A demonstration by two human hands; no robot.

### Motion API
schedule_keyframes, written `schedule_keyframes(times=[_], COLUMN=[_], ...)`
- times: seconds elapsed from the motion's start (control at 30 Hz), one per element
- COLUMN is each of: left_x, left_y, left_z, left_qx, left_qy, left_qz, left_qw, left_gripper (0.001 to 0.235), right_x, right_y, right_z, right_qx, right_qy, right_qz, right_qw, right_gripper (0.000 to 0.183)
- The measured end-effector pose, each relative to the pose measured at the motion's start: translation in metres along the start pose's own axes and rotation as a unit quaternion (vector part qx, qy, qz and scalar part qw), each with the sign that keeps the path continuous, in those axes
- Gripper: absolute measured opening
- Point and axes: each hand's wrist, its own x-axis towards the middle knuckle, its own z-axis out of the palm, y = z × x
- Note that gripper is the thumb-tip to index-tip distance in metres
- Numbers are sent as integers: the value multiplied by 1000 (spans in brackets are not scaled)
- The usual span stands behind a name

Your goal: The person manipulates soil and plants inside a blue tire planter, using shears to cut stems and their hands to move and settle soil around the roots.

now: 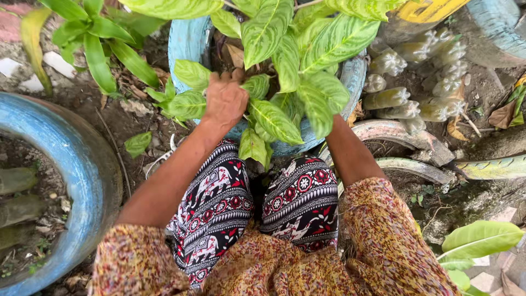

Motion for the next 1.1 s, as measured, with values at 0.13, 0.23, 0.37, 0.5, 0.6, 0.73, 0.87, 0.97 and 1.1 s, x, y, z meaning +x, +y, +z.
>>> schedule_keyframes(times=[0.13, 0.23, 0.37, 0.5, 0.6, 0.73, 0.87, 0.97, 1.1], left_x=[-26, -46, -48, -20, 10, 27, 32, 43, 77], left_y=[-2, 6, 63, 127, 166, 183, 187, 186, 193], left_z=[-56, -89, -89, -36, 16, 72, 104, 115, 108], left_qx=[-111, -240, -462, -591, -517, -506, -485, -444, -490], left_qy=[138, 123, 76, -78, -70, -77, 0, 9, 22], left_qz=[-75, -145, -156, -171, -201, -232, -207, -177, -126], left_qw=[981, 952, 870, 785, 829, 827, 850, 878, 862], left_gripper=[20, 18, 30, 36, 41, 67, 63, 59, 34], right_x=[-19, -42, -81, -109, -130, -158, -167, -163, -163], right_y=[-7, 0, 18, 36, 42, 37, 30, 23, 15], right_z=[-29, -65, -107, -119, -122, -126, -124, -116, -111], right_qx=[100, 280, 615, 755, 767, 714, 681, 691, 694], right_qy=[29, 68, 75, 67, 62, 42, 20, 40, 33], right_qz=[0, 22, 15, 42, 53, 6, 14, 30, 36], right_qw=[995, 957, 784, 650, 636, 699, 732, 721, 718], right_gripper=[27, 28, 27, 21, 25, 37, 44, 41, 46])
